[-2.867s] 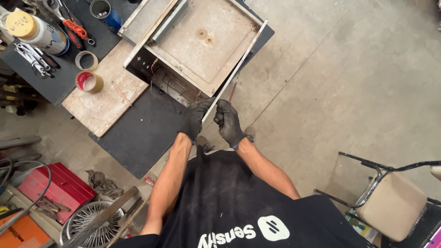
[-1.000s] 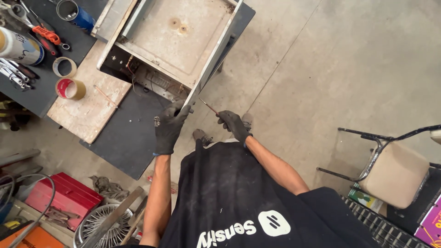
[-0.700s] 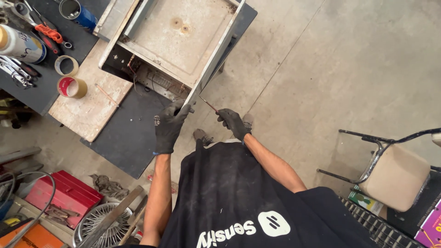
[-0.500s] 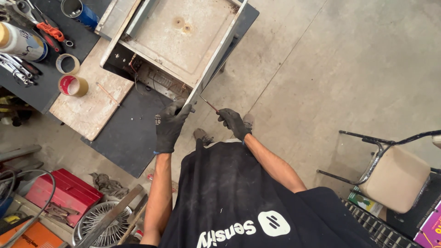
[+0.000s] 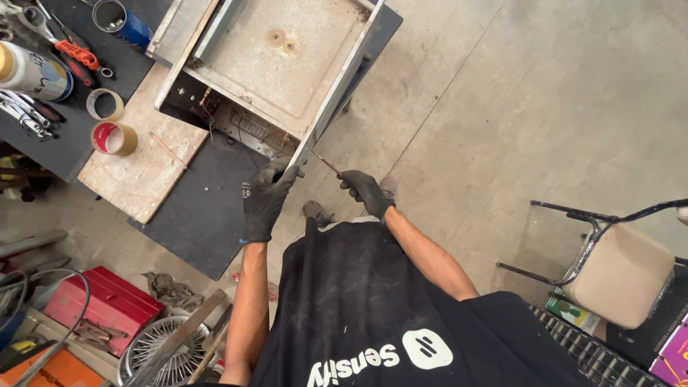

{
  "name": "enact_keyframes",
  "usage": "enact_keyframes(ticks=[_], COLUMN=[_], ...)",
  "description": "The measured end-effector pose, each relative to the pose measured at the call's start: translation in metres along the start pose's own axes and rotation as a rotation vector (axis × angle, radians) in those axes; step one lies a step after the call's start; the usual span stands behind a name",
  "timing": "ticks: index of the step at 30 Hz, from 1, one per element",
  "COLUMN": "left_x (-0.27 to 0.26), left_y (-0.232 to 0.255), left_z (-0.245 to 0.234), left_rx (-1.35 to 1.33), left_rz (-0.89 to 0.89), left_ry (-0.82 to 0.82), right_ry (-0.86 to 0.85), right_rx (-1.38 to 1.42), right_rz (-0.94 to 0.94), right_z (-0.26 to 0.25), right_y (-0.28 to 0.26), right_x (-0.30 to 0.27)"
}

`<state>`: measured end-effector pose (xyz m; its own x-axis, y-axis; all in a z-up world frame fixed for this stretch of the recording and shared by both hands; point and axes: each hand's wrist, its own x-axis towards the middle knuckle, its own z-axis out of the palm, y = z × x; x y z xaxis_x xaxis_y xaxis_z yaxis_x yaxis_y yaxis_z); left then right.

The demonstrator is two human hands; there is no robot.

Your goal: The person uses a screwdriver to remove screws from the side panel of a small metal appliance on a workbench. They lift the panel to inspect the interior, place it back, and continue unscrewing fasteners along the edge.

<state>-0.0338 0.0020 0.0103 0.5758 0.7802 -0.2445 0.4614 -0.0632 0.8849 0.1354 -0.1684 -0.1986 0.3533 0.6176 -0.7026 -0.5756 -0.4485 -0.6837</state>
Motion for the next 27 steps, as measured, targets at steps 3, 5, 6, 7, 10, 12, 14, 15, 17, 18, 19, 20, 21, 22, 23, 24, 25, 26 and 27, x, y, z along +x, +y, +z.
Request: enact_keyframes(ticks=[3, 5, 6, 7, 10, 12, 14, 15, 17, 18, 19, 20, 21, 22, 23, 24, 25, 26, 27], left_x=[-0.003, -0.003, -0.003, -0.002, -0.002, -0.001, 0.000, -0.003, -0.004, -0.003, -0.002, 0.002, 0.002, -0.001, -0.003, -0.003, -0.002, -0.001, -0.001], left_y=[-0.002, -0.003, 0.000, 0.002, 0.003, 0.005, 0.006, 0.002, -0.002, -0.003, -0.004, -0.005, -0.001, 0.002, 0.004, 0.002, -0.001, -0.004, -0.006], left_z=[0.000, -0.001, -0.003, -0.005, -0.006, -0.005, -0.005, -0.004, -0.001, -0.001, 0.000, -0.001, -0.003, -0.004, -0.005, -0.004, -0.003, -0.001, 0.000], left_rx=[0.028, 0.021, 0.018, 0.023, 0.008, -0.014, -0.030, -0.038, -0.052, -0.055, -0.059, -0.062, -0.063, -0.048, -0.033, -0.033, -0.039, -0.047, -0.049], left_rz=[-0.011, -0.009, -0.015, -0.013, -0.033, -0.054, -0.068, -0.078, -0.081, -0.084, -0.087, -0.086, -0.084, -0.085, -0.085, -0.092, -0.103, -0.110, -0.113], left_ry=[-0.004, -0.037, -0.024, -0.017, 0.000, 0.013, 0.026, 0.043, 0.043, 0.045, 0.035, 0.029, 0.033, 0.028, 0.022, 0.030, 0.033, 0.035, 0.042], right_ry=[-0.147, -0.431, -0.439, -0.555, -0.669, -0.669, -0.464, -0.476, -0.367, -0.367, -0.362, -0.359, -0.363, -0.404, -0.443, -0.450, -0.418, -0.385, -0.391], right_rx=[0.237, 0.571, 0.561, 0.689, 0.668, 0.514, 0.055, 0.039, -0.139, -0.142, -0.113, -0.083, -0.087, 0.020, 0.128, 0.124, 0.042, -0.040, -0.045], right_rz=[0.227, 0.414, 0.422, 0.491, 0.510, 0.458, 0.104, 0.115, -0.032, -0.029, 0.007, 0.038, 0.036, 0.142, 0.247, 0.254, 0.170, 0.083, 0.085], right_z=[0.000, -0.005, -0.017, -0.030, -0.032, -0.022, -0.014, -0.013, -0.013, -0.013, -0.014, -0.012, -0.010, -0.007, -0.005, -0.008, -0.011, -0.014, -0.015], right_y=[-0.020, -0.035, -0.013, 0.008, 0.001, -0.020, -0.030, -0.033, -0.042, -0.042, -0.041, -0.043, -0.050, -0.053, -0.056, -0.047, -0.038, -0.030, -0.023], right_x=[-0.012, -0.016, 0.002, 0.020, 0.030, 0.021, 0.011, 0.010, 0.011, 0.009, 0.008, 0.009, 0.006, 0.000, -0.006, 0.002, 0.008, 0.016, 0.022])
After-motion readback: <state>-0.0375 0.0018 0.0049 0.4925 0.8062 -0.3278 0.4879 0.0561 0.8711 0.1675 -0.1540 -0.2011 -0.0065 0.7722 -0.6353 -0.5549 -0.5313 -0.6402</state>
